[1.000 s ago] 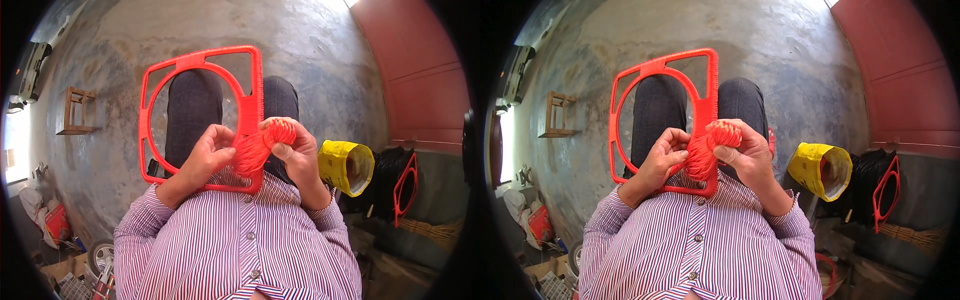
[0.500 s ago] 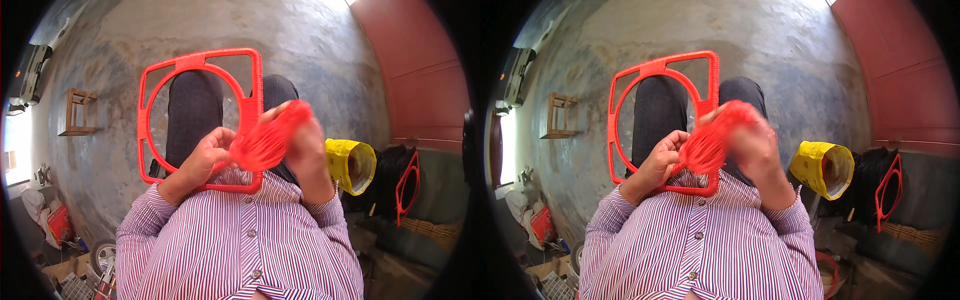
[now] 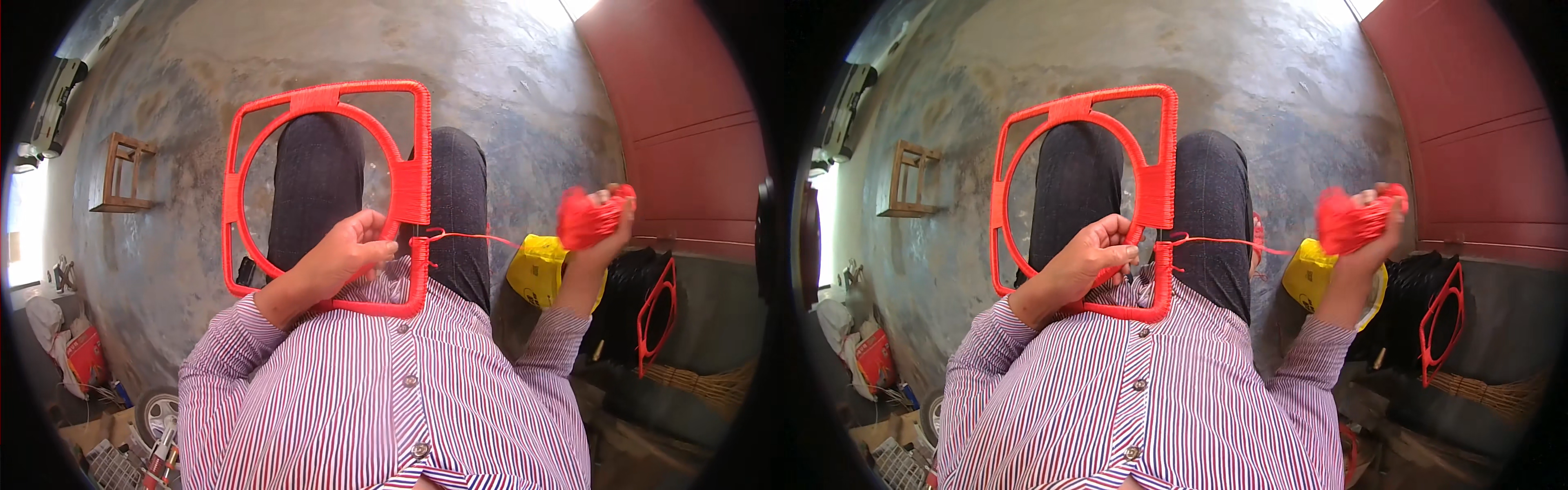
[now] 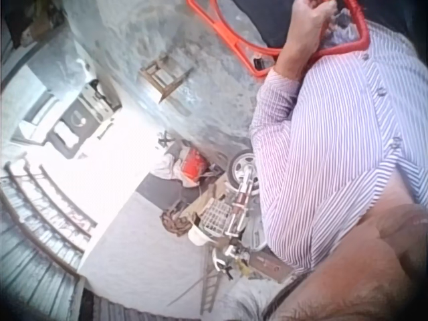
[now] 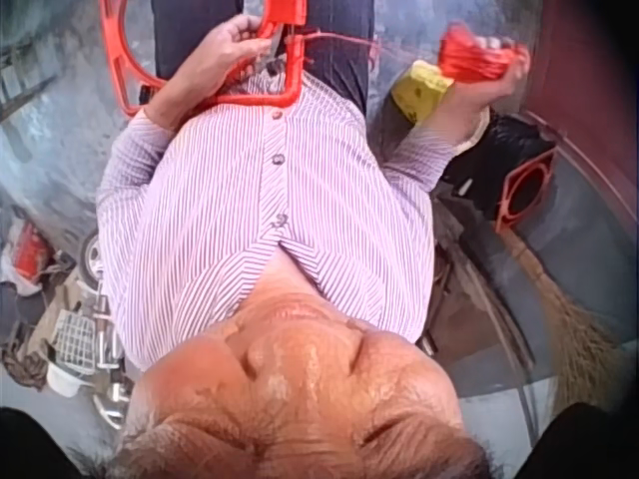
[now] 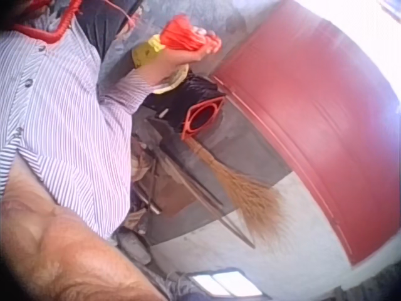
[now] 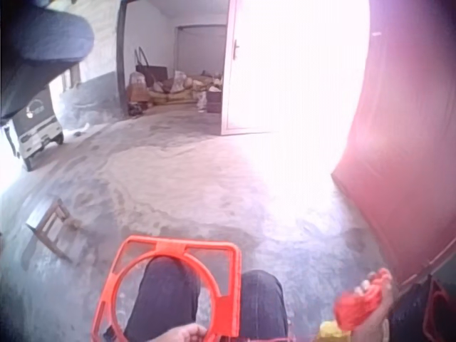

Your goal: Wrapping a red plastic frame with red twine and cutting the thread with scissors.

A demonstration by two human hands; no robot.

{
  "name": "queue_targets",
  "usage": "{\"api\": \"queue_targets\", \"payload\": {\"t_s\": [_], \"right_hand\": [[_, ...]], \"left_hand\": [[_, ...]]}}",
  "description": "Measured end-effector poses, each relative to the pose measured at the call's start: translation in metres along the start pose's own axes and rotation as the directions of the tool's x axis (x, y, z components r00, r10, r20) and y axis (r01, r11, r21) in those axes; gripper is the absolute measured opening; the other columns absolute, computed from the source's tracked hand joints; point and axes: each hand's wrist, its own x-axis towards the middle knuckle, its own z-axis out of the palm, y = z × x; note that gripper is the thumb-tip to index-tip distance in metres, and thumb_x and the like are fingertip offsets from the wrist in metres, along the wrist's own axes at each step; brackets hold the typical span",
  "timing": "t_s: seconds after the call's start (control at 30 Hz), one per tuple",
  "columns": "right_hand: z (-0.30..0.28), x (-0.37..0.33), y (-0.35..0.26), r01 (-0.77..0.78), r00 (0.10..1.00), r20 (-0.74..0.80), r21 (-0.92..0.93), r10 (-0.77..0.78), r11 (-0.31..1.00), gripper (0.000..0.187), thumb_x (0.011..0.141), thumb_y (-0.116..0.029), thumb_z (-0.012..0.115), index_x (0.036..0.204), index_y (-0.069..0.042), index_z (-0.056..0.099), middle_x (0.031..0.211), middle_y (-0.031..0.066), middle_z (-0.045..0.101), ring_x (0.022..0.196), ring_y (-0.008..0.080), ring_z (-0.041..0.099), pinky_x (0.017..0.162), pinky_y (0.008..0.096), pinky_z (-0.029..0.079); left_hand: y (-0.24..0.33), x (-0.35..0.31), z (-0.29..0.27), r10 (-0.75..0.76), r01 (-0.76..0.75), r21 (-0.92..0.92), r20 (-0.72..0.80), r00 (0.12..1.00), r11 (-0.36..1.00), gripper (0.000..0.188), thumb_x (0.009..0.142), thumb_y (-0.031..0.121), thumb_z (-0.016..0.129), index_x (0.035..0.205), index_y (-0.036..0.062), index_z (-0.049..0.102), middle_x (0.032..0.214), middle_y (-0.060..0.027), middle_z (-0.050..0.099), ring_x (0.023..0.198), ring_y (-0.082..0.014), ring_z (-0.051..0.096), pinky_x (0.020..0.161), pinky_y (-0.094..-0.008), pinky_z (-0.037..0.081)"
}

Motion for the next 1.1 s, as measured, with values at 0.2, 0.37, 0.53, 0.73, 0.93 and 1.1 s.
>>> {"api": "queue_targets", "payload": {"t_s": [0.2, 0.37, 0.53, 0.73, 0.93, 1.1], "right_hand": [[0.086, -0.089, 0.057, -0.516, 0.483, 0.237, -0.701, 0.843, 0.493, 0.055, 0.081, -0.008, 0.077, 0.132, 0.005, 0.059, 0.088, 0.0041, 0.069, 0.08, 0.0143, 0.069, 0.076, 0.0293, 0.055], [0.086, -0.079, 0.072, -0.477, 0.572, 0.305, -0.631, 0.761, 0.612, 0.026, 0.08, -0.002, 0.077, 0.103, 0.002, 0.066, 0.089, 0.0029, 0.07, 0.076, 0.014, 0.068, 0.07, 0.03, 0.055], [0.068, -0.066, 0.061, -0.329, 0.711, 0.33, -0.625, 0.621, 0.708, 0.035, 0.08, -0.022, 0.077, 0.103, 0.002, 0.066, 0.098, 0.0121, 0.071, 0.088, 0.0185, 0.069, 0.077, 0.031, 0.055], [0.083, -0.104, 0.097, -0.56, 0.781, 0.394, 0.1, 0.484, 0.822, 0.036, 0.086, -0.031, 0.069, 0.106, -0.002, 0.06, 0.105, 0.0164, 0.066, 0.096, 0.0285, 0.063, 0.087, 0.0406, 0.052], [0.071, -0.093, 0.102, -0.601, 0.785, 0.28, 0.13, 0.553, 0.788, 0.021, 0.091, -0.024, 0.064, 0.093, -0.004, 0.059, 0.082, 0.0104, 0.06, 0.082, 0.0256, 0.06, 0.078, 0.0393, 0.05], [0.079, -0.09, 0.094, -0.54, 0.802, 0.261, -0.066, 0.537, 0.839, 0.017, 0.089, -0.019, 0.065, 0.084, -0.003, 0.061, 0.074, 0.0084, 0.06, 0.072, 0.0209, 0.059, 0.07, 0.0355, 0.049]], "left_hand": [[0.008, -0.001, 0.009, -0.059, 0.059, 0.042, -0.002, 0.998, 0.997, 0.028, 0.098, 0.018, 0.066, 0.119, 0.0029, 0.056, 0.077, 0.0026, 0.058, 0.059, -0.0011, 0.049, 0.052, -0.0162, 0.041], [0.015, 0.0, 0.012, -0.063, 0.064, -0.009, 0.067, 0.996, 0.998, 0.024, 0.101, 0.021, 0.064, 0.117, 0.0044, 0.057, 0.069, 0.0039, 0.055, 0.052, -0.0013, 0.044, 0.047, -0.0176, 0.037], [0.007, 0.008, 0.005, -0.119, 0.12, -0.006, 0.076, 0.99, 0.993, 0.026, 0.104, 0.029, 0.061, 0.114, 0.0047, 0.059, 0.068, 0.0031, 0.056, 0.05, -0.0024, 0.046, 0.046, -0.0172, 0.037], [0.0, 0.022, -0.005, -0.159, 0.185, -0.13, 0.184, 0.97, 0.974, 0.032, 0.106, 0.036, 0.057, 0.114, 0.0047, 0.062, 0.059, 0.0017, 0.056, 0.041, -0.0049, 0.046, 0.039, -0.0182, 0.035], [0.004, 0.024, 0.005, -0.236, 0.238, -0.056, 0.035, 0.971, 0.97, 0.03, 0.103, 0.035, 0.062, 0.11, 0.0054, 0.061, 0.052, 0.0028, 0.049, 0.035, -0.0056, 0.039, 0.034, -0.0207, 0.029], [0.001, 0.024, 0.003, -0.241, 0.245, -0.124, 0.049, 0.969, 0.962, 0.022, 0.099, 0.027, 0.066, 0.105, 0.0069, 0.061, 0.053, 0.0034, 0.049, 0.035, -0.0055, 0.038, 0.033, -0.0217, 0.027]]}}
